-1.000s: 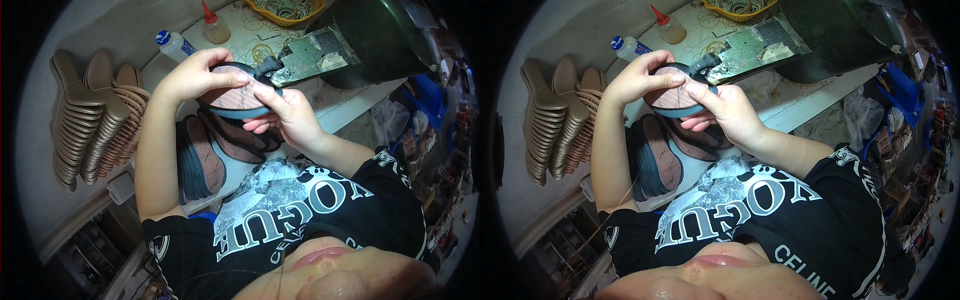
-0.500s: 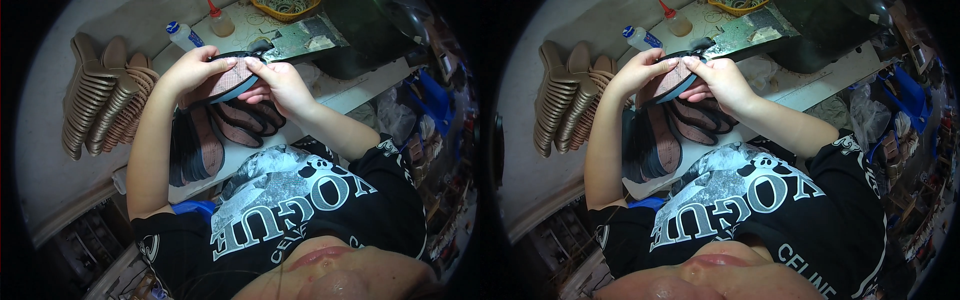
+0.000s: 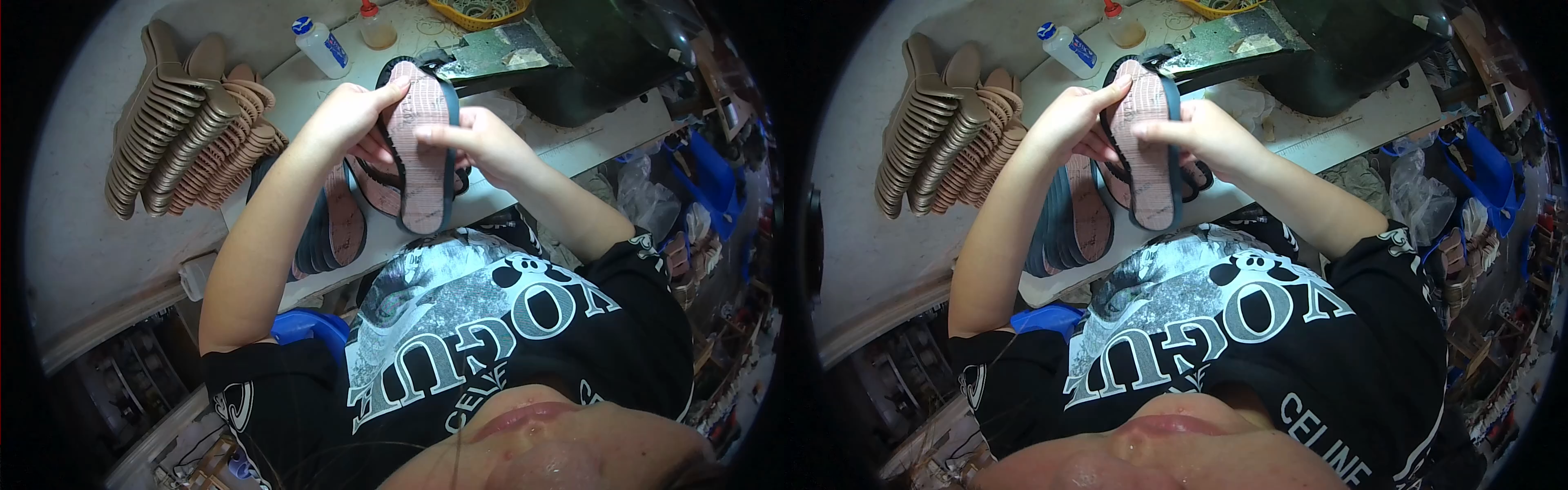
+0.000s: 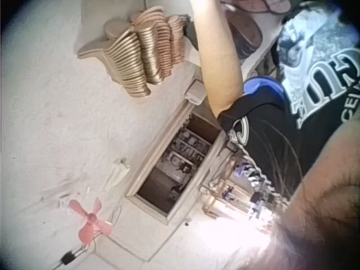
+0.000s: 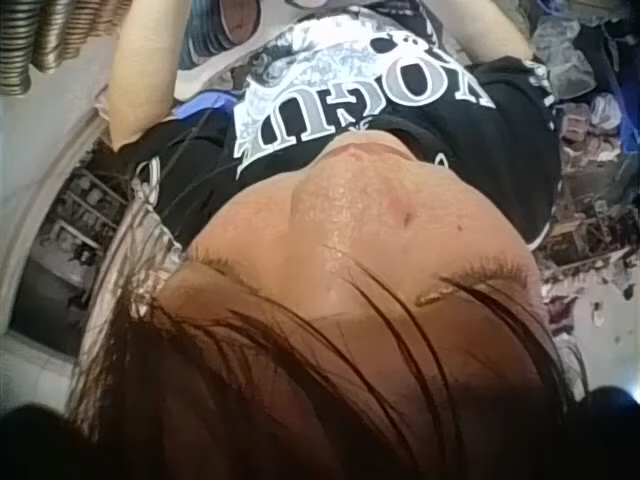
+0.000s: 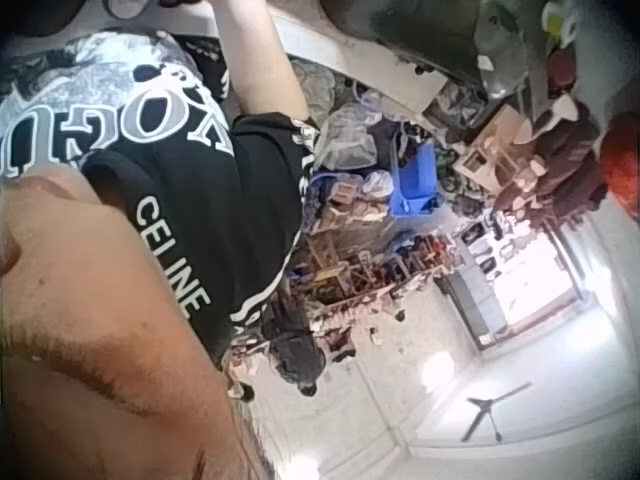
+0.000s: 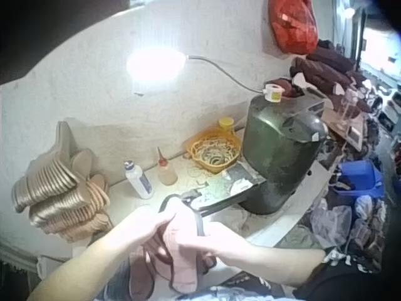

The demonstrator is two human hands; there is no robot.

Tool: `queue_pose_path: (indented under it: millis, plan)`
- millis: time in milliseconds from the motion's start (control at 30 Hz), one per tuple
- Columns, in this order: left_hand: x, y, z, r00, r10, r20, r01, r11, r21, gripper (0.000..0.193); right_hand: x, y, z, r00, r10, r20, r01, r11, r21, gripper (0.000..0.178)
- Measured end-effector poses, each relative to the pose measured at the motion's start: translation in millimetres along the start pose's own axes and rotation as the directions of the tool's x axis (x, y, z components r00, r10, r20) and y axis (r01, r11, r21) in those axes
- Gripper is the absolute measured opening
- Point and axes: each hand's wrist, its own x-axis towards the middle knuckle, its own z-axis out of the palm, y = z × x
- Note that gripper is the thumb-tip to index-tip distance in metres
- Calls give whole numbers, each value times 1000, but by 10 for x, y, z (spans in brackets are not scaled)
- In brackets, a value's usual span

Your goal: Inspect and assemble shoe insoles by aligning and stacking them.

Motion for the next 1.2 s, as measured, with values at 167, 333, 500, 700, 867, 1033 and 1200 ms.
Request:
queue_pose_path:
  millis: [167,333,500,700,867,1033,1200]
  plan:
    - [-53,-26,34,998,30,55,-27,999,-47,60,-10,-65,-139,999,-46,-18,44,990,-131,29]
    - [29,-141,-55,995,94,37,-89,990,-113,43,148,-124,-134,998,-66,-13,64,987,-148,28]
    - [101,-219,-12,993,84,-77,-101,962,-253,37,116,-130,-203,999,36,-26,-39,991,-126,30]
    - [120,-205,-36,987,88,-137,-124,951,-285,37,-419,214,-338,934,278,223,-261,960,-102,22]
    - [170,-123,-137,991,41,-127,-71,968,-239,39,-516,247,-134,982,166,95,-173,982,81,20]
    - [420,-61,-333,997,-6,-83,1,998,-60,57,-436,170,101,994,86,-69,-68,970,233,22]
    - [670,84,-621,996,-6,-89,30,961,276,72,-247,88,194,989,79,-125,-31,936,350,21]
